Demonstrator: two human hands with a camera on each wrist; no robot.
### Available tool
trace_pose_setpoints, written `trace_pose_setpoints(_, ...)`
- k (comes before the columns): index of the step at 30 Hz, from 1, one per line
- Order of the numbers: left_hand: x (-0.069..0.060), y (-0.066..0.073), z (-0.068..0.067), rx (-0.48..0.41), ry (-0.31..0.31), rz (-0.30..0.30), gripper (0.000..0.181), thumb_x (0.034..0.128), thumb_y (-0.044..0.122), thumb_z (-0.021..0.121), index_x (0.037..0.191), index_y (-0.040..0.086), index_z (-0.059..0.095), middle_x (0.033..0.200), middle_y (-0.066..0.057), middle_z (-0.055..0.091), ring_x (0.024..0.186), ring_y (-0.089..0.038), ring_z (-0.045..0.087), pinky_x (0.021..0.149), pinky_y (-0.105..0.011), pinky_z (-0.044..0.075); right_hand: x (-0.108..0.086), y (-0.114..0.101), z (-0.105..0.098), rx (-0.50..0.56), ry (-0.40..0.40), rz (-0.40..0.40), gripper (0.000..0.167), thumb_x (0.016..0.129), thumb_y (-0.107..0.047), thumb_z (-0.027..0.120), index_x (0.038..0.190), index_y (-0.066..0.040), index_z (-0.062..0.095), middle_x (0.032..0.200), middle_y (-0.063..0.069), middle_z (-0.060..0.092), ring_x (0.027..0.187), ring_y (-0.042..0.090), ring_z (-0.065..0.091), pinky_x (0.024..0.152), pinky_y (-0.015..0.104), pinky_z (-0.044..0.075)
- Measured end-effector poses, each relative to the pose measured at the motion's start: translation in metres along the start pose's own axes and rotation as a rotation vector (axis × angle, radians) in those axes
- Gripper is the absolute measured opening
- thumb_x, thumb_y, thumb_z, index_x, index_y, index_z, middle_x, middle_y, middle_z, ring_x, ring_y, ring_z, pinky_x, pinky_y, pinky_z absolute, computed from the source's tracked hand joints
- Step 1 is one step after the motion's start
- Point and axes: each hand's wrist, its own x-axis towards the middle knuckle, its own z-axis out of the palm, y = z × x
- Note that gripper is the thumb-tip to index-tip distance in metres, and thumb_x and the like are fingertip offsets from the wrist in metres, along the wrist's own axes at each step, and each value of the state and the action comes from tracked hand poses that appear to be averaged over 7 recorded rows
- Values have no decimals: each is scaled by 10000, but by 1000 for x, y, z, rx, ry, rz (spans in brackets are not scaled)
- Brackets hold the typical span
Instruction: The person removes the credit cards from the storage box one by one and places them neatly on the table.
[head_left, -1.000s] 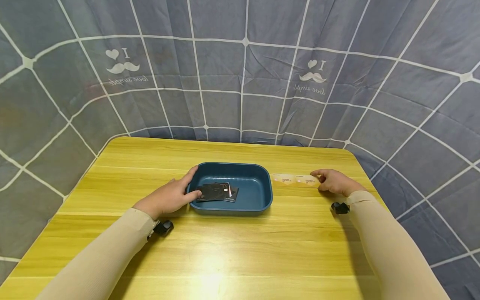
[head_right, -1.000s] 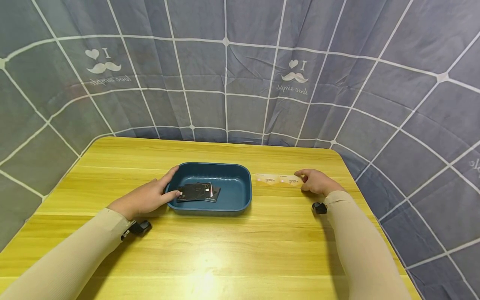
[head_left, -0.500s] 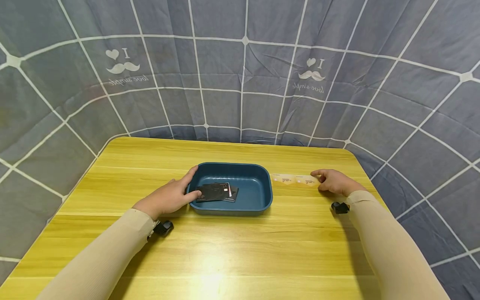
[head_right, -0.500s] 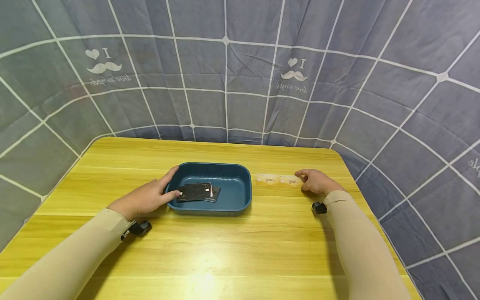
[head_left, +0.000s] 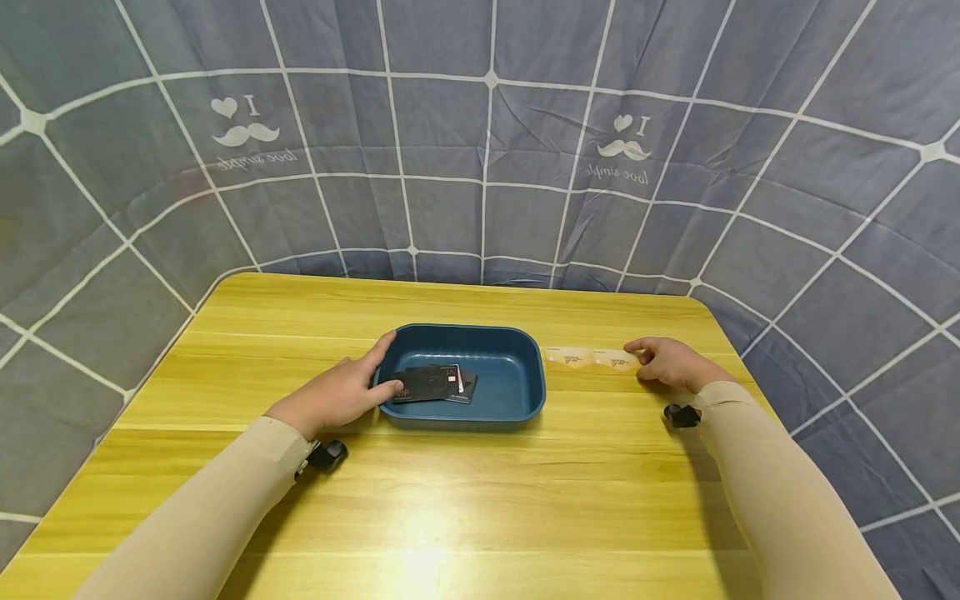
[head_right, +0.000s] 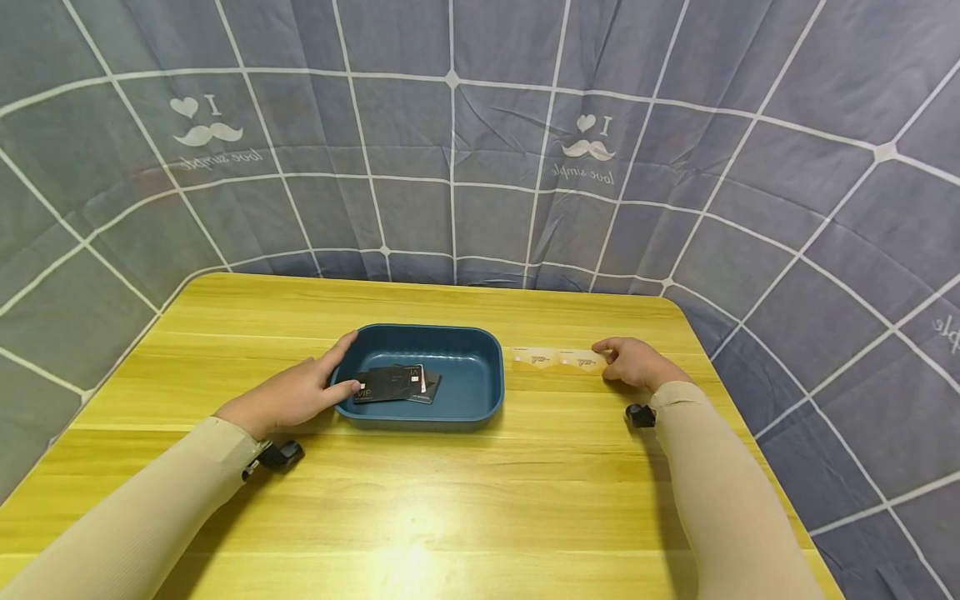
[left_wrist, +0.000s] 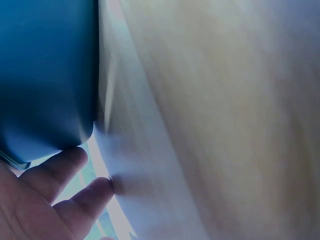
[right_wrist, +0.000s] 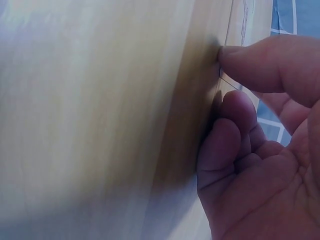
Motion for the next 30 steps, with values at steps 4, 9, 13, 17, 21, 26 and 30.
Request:
trace_pose_setpoints(4, 1, 2, 0, -2, 5, -4, 921, 1047, 648, 496, 1700, 346, -80, 1717, -204, 298, 1521, -571, 319, 1177, -729, 331, 1, 1, -2, 24, -2, 8, 609, 907, -57, 693, 1488, 40, 535, 1166, 210, 601, 892, 234, 524, 770, 329, 444)
trace_pose_setpoints(9, 1, 5, -1, 2, 8, -13, 920, 1047, 651, 493, 1701, 345, -77, 1718, -190, 303, 1524, -593, 283, 1178, -752, 303, 3, 3, -5, 47, -7, 16, 608, 913, -60, 703, 1484, 50, 530, 1124, 185, 588, 868, 227, 515, 745, 323, 437)
trace_pose_setpoints(13, 1, 7, -1, 3, 4, -21, 919, 1046, 659, 484, 1698, 353, -86, 1714, -198, 307, 1524, -596, 279, 1176, -755, 301, 4, 5, -7, 20, 4, 6, 595, 907, -77, 711, 1468, 43, 551, 1111, 173, 608, 897, 235, 526, 772, 325, 443)
trace_pose_setpoints(17, 2, 7, -1, 5, 5, -21, 916, 1047, 662, 479, 1700, 349, -83, 1710, -202, 314, 1521, -600, 281, 1174, -756, 303, 6, 7, -8, 6, 14, 1, 583, 901, -80, 711, 1453, 40, 568, 1089, 158, 616, 912, 240, 535, 790, 326, 445)
trace_pose_setpoints(21, 2, 7, -1, 6, 6, -22, 913, 1047, 666, 475, 1701, 349, -78, 1712, -187, 316, 1520, -608, 270, 1177, -760, 293, 7, 7, -7, 6, 14, 0, 581, 907, -84, 709, 1456, 40, 565, 1090, 153, 615, 914, 238, 535, 793, 326, 446)
trace_pose_setpoints(26, 3, 6, -1, 4, 10, -24, 916, 1044, 665, 482, 1698, 359, -83, 1713, -172, 321, 1513, -616, 275, 1177, -762, 291, 5, 6, -8, 24, 6, -2, 587, 914, -80, 703, 1464, 53, 546, 1070, 146, 606, 893, 229, 524, 775, 327, 438)
trace_pose_setpoints(30, 3, 6, 0, 5, 11, -21, 918, 1045, 662, 483, 1698, 354, -84, 1713, -177, 319, 1510, -617, 282, 1172, -762, 298, 4, 5, -9, 32, 4, -3, 594, 909, -76, 707, 1465, 54, 542, 1060, 141, 600, 877, 222, 515, 759, 326, 432)
